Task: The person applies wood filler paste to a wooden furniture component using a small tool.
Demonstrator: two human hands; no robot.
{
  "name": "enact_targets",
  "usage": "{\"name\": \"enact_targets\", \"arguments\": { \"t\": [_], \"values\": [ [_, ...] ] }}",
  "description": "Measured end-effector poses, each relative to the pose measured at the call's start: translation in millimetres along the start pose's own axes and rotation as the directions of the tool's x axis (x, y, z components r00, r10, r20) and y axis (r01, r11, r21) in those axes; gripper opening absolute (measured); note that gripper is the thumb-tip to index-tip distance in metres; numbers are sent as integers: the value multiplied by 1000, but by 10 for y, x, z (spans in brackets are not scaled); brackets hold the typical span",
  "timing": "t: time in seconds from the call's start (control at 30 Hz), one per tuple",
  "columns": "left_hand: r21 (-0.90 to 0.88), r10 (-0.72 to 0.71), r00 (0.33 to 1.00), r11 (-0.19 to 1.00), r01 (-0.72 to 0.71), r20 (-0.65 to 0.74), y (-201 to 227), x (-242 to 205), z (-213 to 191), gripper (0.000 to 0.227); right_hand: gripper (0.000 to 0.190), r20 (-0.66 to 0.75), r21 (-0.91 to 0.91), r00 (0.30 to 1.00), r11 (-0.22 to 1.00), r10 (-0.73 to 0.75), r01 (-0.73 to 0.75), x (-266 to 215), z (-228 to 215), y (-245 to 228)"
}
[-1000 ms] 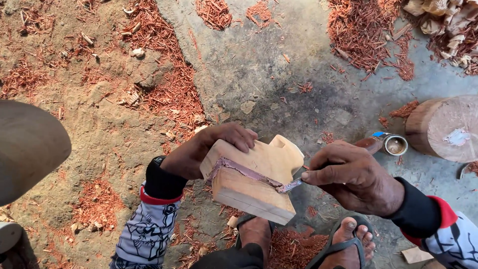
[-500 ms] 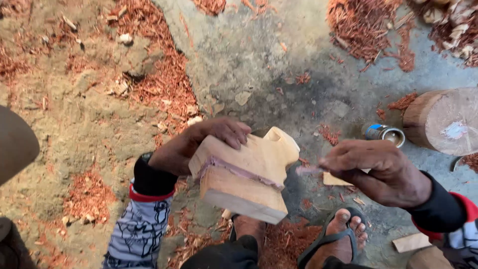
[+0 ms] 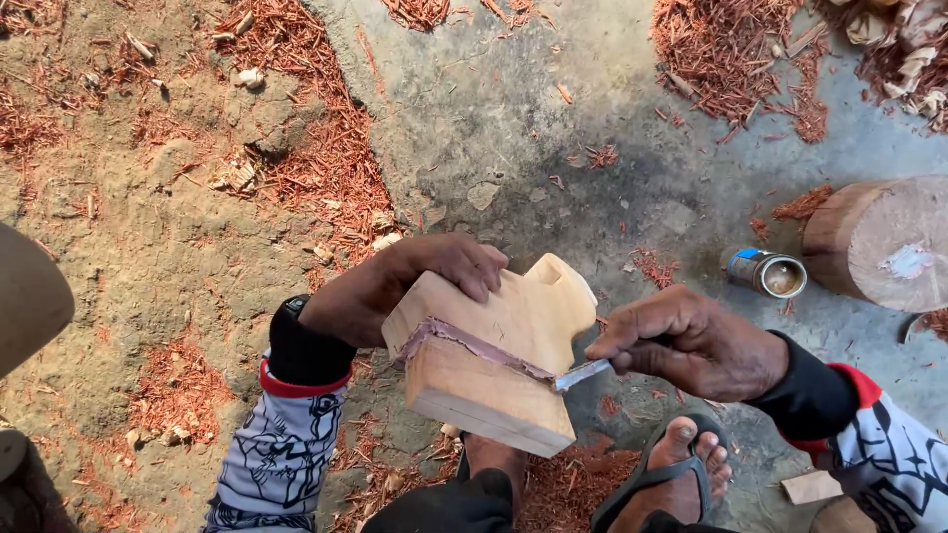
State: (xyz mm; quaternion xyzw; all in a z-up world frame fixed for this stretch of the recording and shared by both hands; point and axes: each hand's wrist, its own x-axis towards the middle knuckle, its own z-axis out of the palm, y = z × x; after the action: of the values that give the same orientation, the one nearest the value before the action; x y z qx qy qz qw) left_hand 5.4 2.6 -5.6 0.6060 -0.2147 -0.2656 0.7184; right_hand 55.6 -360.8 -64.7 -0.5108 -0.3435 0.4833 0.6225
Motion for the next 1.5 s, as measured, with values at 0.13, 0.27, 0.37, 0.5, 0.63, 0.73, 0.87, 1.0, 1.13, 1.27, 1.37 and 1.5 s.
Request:
{"name": "enact_targets", "arguments": {
  "t": [0.13, 0.27, 0.37, 0.5, 0.63, 0.73, 0.87, 1.0, 1.13, 1.27, 1.37, 1.5],
  "values": [
    [14, 3, 999, 1000, -4, 39, 75, 39, 17, 48, 23, -1, -61, 998, 996, 62, -62, -56, -85, 3],
    [50, -23, 1000, 999, 22, 17, 47, 42, 44, 44, 28, -142, -290, 990, 956, 7, -49, -173, -94, -82],
    [55, -12, 1000, 998, 11, 11, 24, 53, 21, 45, 30, -222, -368, 971, 930, -93, 5, -140, -24, -346],
    [39, -28, 999, 999, 27, 43, -35, 72, -74, 46, 39, -177, -625, 952, 775, -249, 87, -123, 31, -529],
    [-34, -22, 999, 999, 23, 42, -97, 65, -196, 50, 40, -133, -723, 926, 674, -353, 153, -203, -6, -505],
    [-91, -25, 998, 995, 29, 54, -137, 66, -272, 52, 43, -111, -747, 917, 641, -384, 178, -145, -31, -642],
    [-79, -31, 991, 996, 41, 133, -115, 204, -332, 49, 53, 17, -775, 934, 585, -356, 237, -71, -94, -831],
    [-4, -42, 977, 999, 43, 210, -70, 354, -321, 48, 54, 170, -845, 957, 464, -235, 264, -50, -203, -907],
    [27, -79, 971, 997, 75, 224, 13, 464, -258, 46, 54, 236, -870, 956, 400, -173, 287, 5, -247, -988],
    [95, -85, 967, 993, 63, 239, 14, 525, -235, 45, 51, 289, -855, 940, 393, -182, 338, 133, -249, -1094],
    [93, -87, 964, 994, 65, 249, 9, 531, -213, 43, 48, 315, -846, 934, 394, -172, 358, 176, -244, -1148],
    [98, -86, 961, 993, 62, 263, 38, 556, -193, 44, 45, 335, -858, 933, 366, -134, 361, 211, -252, -1181]
  ]
}}
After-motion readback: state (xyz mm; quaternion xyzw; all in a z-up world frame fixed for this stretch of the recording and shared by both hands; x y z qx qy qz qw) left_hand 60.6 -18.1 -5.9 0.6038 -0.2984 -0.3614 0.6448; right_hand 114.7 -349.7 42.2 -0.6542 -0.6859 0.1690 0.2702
